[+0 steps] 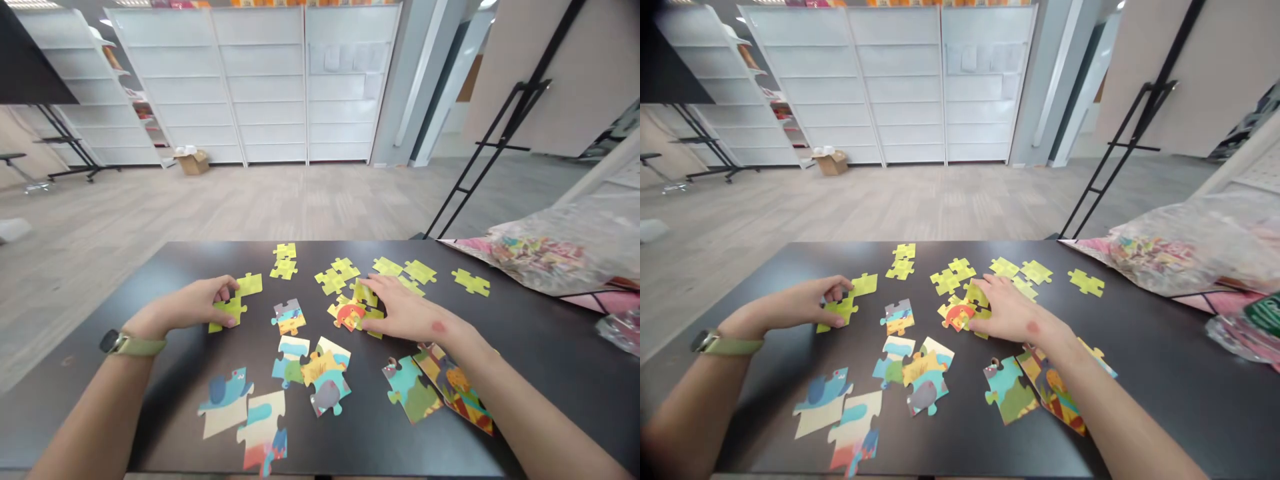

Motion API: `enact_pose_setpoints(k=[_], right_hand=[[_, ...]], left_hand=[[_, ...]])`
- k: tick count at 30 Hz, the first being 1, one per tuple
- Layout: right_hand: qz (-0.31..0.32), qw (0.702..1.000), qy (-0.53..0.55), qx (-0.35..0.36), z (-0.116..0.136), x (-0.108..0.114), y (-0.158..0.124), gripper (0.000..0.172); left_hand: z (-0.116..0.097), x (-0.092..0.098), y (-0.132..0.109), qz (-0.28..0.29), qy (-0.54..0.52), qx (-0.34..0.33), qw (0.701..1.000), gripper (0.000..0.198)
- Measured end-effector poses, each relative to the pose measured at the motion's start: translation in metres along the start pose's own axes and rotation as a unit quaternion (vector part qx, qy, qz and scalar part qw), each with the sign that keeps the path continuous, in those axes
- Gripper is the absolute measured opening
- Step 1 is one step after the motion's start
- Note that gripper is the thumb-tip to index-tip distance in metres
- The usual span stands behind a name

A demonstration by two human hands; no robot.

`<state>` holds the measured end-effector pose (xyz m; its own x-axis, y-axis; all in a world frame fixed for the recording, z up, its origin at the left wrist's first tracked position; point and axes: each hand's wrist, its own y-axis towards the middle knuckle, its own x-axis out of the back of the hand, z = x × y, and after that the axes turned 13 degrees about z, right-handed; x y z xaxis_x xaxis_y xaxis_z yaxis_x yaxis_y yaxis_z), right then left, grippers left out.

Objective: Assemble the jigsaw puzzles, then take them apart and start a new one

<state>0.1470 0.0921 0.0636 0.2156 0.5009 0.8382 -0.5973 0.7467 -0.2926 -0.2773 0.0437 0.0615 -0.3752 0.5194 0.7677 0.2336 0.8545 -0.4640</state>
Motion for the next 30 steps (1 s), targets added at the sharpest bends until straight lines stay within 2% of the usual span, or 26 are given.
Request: enact_pose_setpoints(k=[6,11,13,16,17,19,22,25,27,30], right_hand=[[0.028,0.999,0.003,-0.016,-0.004,0.004,0.000,0.072],[-0.018,0.999,0.043,-0.022,-0.008,0.002,0.002,0.090],[-0.068,0.996,0.047,-0.020,-0.012,0.001,0.007,0.077],[-0.155,0.987,0.032,-0.016,-0.017,0.002,0.015,0.039],[-0.166,0.986,0.023,-0.010,-0.019,0.002,0.016,0.031],[-0.149,0.989,0.002,0.012,-0.019,0.003,0.016,0.024],[-0.106,0.993,-0.012,0.053,-0.010,0.004,0.009,0.029],[-0.089,0.993,-0.017,0.074,0.004,0.007,-0.002,0.027],[-0.043,0.997,-0.029,0.053,0.011,0.009,-0.008,0.018],[0.025,0.999,-0.041,-0.016,0.013,0.006,-0.011,0.035]], left_hand=[[-0.001,0.001,-0.004,-0.011,0.006,-0.017,1.000,0.057],[-0.002,0.014,-0.009,-0.073,0.029,-0.036,0.996,0.033],[-0.005,0.017,-0.009,-0.098,0.043,-0.041,0.993,0.024],[-0.011,0.016,-0.007,-0.115,0.061,-0.052,0.990,0.020],[-0.013,0.014,-0.006,-0.110,0.065,-0.057,0.990,0.020],[-0.016,0.011,-0.006,-0.085,0.067,-0.068,0.992,0.022],[-0.020,0.006,-0.004,-0.058,0.057,-0.082,0.993,0.031],[-0.019,0.001,0.005,-0.117,0.059,-0.089,0.987,0.035],[-0.015,-0.003,0.015,-0.168,0.067,-0.085,0.980,0.041],[-0.008,-0.010,0.029,-0.195,0.067,-0.084,0.975,0.049]])
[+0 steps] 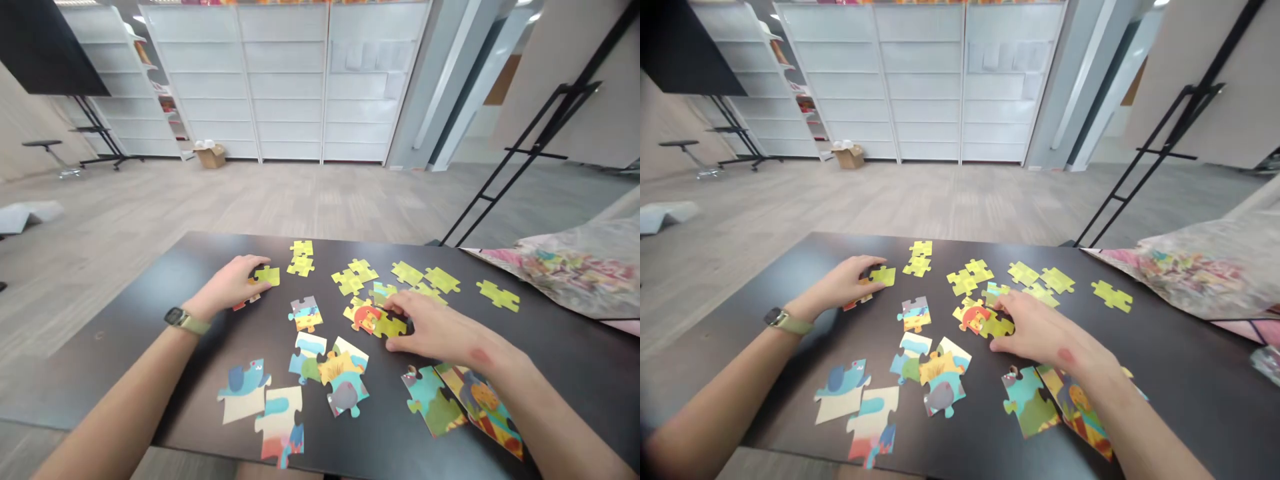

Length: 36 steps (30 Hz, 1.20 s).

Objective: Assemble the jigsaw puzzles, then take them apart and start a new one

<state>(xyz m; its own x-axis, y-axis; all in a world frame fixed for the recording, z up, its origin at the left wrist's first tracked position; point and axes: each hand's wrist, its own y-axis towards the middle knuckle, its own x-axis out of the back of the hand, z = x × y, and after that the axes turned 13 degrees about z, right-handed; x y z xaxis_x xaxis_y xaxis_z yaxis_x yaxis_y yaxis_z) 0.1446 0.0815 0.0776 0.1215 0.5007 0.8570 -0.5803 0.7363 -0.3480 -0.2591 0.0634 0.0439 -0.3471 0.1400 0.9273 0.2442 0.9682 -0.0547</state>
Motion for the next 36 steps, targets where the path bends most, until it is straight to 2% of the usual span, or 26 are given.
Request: enact_pose_setpoints(k=[2,5,8,11,13,15,16,19,21,25,27,29,31,34,36], right_hand=[[0.016,1.000,0.004,-0.021,-0.003,-0.004,0.002,0.039],[0.019,1.000,0.016,-0.013,-0.009,-0.007,0.006,0.033],[-0.005,0.999,0.026,-0.018,-0.015,-0.004,0.007,0.027],[-0.026,0.998,0.052,0.011,-0.016,0.004,0.001,0.021],[0.021,0.995,0.082,0.050,-0.012,0.009,-0.004,0.024],[0.073,0.989,0.107,0.073,-0.005,0.009,-0.006,0.028],[0.075,0.988,0.111,0.082,-0.002,0.008,-0.006,0.026],[-0.012,0.989,0.091,0.116,0.008,-0.003,0.001,0.018],[-0.049,0.985,0.071,0.148,0.012,-0.014,0.007,0.019],[-0.029,0.973,0.051,0.225,0.023,-0.032,0.013,0.023],[-0.041,0.969,0.042,0.242,0.028,-0.037,0.015,0.030],[-0.074,0.973,0.029,0.218,0.029,-0.039,0.020,0.041],[-0.094,0.980,0.010,0.173,0.026,-0.040,0.027,0.048],[-0.078,0.986,-0.004,0.144,0.018,-0.037,0.037,0.038],[-0.068,0.986,0.016,0.154,0.014,-0.035,0.041,0.026]], left_hand=[[0.002,-0.004,0.003,0.000,-0.007,-0.005,1.000,0.045],[0.000,-0.005,0.003,-0.001,-0.022,-0.021,1.000,0.044],[-0.006,-0.003,0.001,-0.012,-0.037,-0.041,0.998,0.044],[-0.012,-0.003,0.000,0.000,-0.041,-0.071,0.997,0.030],[-0.017,-0.003,-0.002,0.034,-0.037,-0.105,0.993,0.029],[-0.022,-0.004,-0.003,0.065,-0.031,-0.134,0.988,0.036],[-0.026,-0.006,-0.003,0.070,-0.028,-0.144,0.987,0.038],[-0.041,-0.013,-0.002,0.062,-0.022,-0.166,0.984,0.034],[-0.054,-0.019,-0.002,0.060,-0.010,-0.185,0.981,0.031],[-0.081,-0.030,-0.005,0.089,0.028,-0.213,0.973,0.025],[-0.088,-0.033,-0.006,0.098,0.040,-0.220,0.970,0.029],[-0.089,-0.036,-0.002,0.083,0.046,-0.205,0.974,0.036],[-0.083,-0.037,0.008,0.047,0.056,-0.159,0.985,0.039],[-0.069,-0.037,0.035,-0.008,0.071,-0.071,0.995,0.044],[-0.061,-0.036,0.056,-0.036,0.071,-0.025,0.996,0.071]])
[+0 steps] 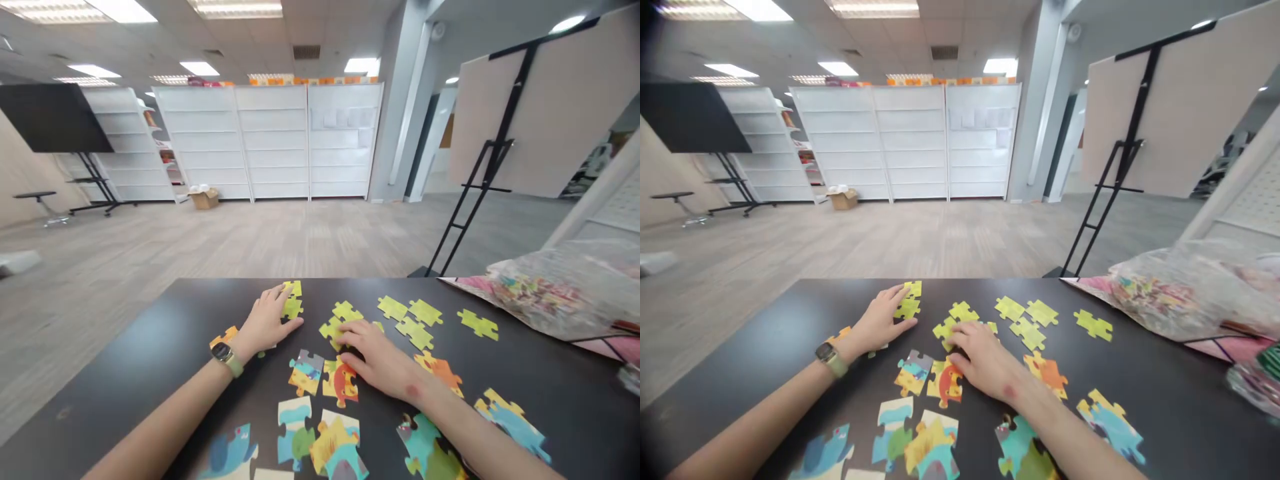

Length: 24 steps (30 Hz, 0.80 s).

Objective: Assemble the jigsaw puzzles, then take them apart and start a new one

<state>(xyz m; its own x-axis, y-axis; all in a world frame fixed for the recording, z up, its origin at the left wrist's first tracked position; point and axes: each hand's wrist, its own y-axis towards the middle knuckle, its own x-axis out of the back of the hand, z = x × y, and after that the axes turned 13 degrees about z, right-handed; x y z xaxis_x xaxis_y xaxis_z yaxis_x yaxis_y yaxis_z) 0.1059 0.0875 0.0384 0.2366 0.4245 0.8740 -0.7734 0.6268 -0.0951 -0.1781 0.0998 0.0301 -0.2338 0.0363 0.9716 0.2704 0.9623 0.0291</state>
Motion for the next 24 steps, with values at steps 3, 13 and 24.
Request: enact_pose_setpoints(k=[3,13,24], right_hand=[[-0.005,0.999,0.041,-0.016,-0.005,0.002,-0.001,0.022],[0.005,0.999,-0.030,-0.016,-0.003,0.011,-0.006,0.021],[-0.108,0.992,-0.011,-0.067,0.000,0.001,0.014,0.035]], left_hand=[[0.009,-0.002,0.024,-0.004,-0.004,0.030,1.000,0.103],[0.003,-0.009,0.014,0.052,-0.023,-0.091,0.994,0.040],[0.010,0.004,0.018,-0.079,-0.038,0.008,0.996,0.036]])
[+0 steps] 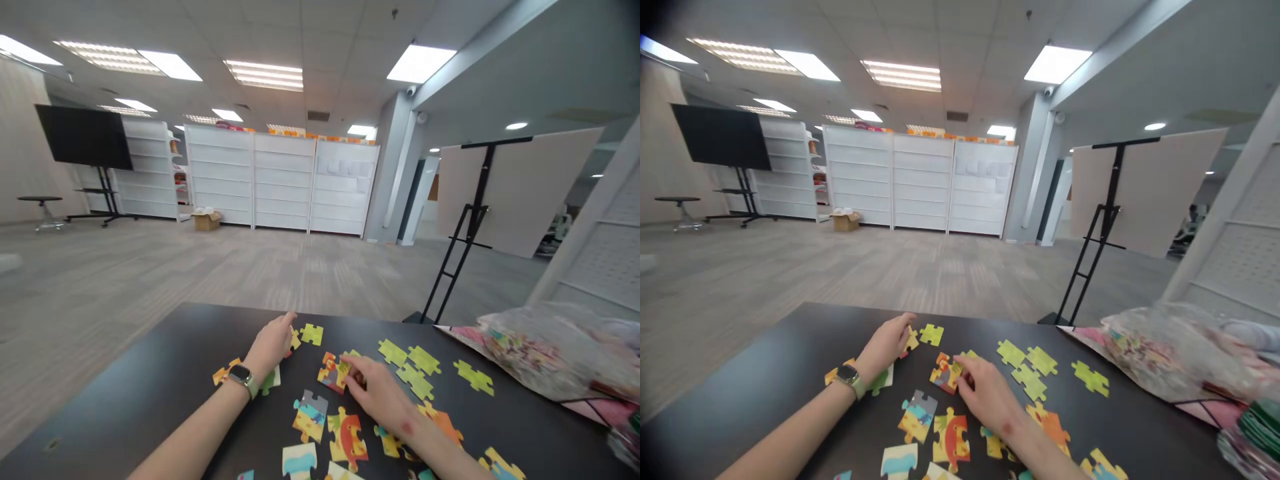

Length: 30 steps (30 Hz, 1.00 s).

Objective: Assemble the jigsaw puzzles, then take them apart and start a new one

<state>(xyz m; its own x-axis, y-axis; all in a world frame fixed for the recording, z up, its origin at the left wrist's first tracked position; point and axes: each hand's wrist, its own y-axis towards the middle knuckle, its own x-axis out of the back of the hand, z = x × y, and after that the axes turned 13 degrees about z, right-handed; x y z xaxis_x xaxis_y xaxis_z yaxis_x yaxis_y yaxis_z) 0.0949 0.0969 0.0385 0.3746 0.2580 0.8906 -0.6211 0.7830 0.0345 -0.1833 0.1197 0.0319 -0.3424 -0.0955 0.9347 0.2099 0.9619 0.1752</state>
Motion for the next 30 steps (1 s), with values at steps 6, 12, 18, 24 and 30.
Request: enact_pose_setpoints(k=[6,12,18,24,30], right_hand=[[-0.023,0.998,-0.061,0.008,-0.017,0.008,0.012,0.025],[0.013,0.998,-0.064,0.008,-0.031,0.006,0.004,0.026],[-0.088,0.996,0.002,-0.001,-0.032,0.002,0.011,0.035],[-0.104,0.993,-0.009,-0.062,-0.055,0.021,0.010,0.023],[-0.040,0.991,-0.018,-0.128,-0.093,0.047,-0.012,0.028]], left_hand=[[-0.014,-0.007,-0.005,0.032,0.040,-0.065,0.997,0.039],[-0.021,-0.016,-0.004,0.094,0.031,-0.107,0.989,0.015],[-0.022,-0.013,-0.003,0.093,0.009,-0.119,0.989,0.027],[-0.022,-0.013,-0.007,0.109,-0.026,-0.162,0.980,0.025],[-0.013,-0.014,0.001,0.128,-0.045,-0.171,0.976,0.034]])
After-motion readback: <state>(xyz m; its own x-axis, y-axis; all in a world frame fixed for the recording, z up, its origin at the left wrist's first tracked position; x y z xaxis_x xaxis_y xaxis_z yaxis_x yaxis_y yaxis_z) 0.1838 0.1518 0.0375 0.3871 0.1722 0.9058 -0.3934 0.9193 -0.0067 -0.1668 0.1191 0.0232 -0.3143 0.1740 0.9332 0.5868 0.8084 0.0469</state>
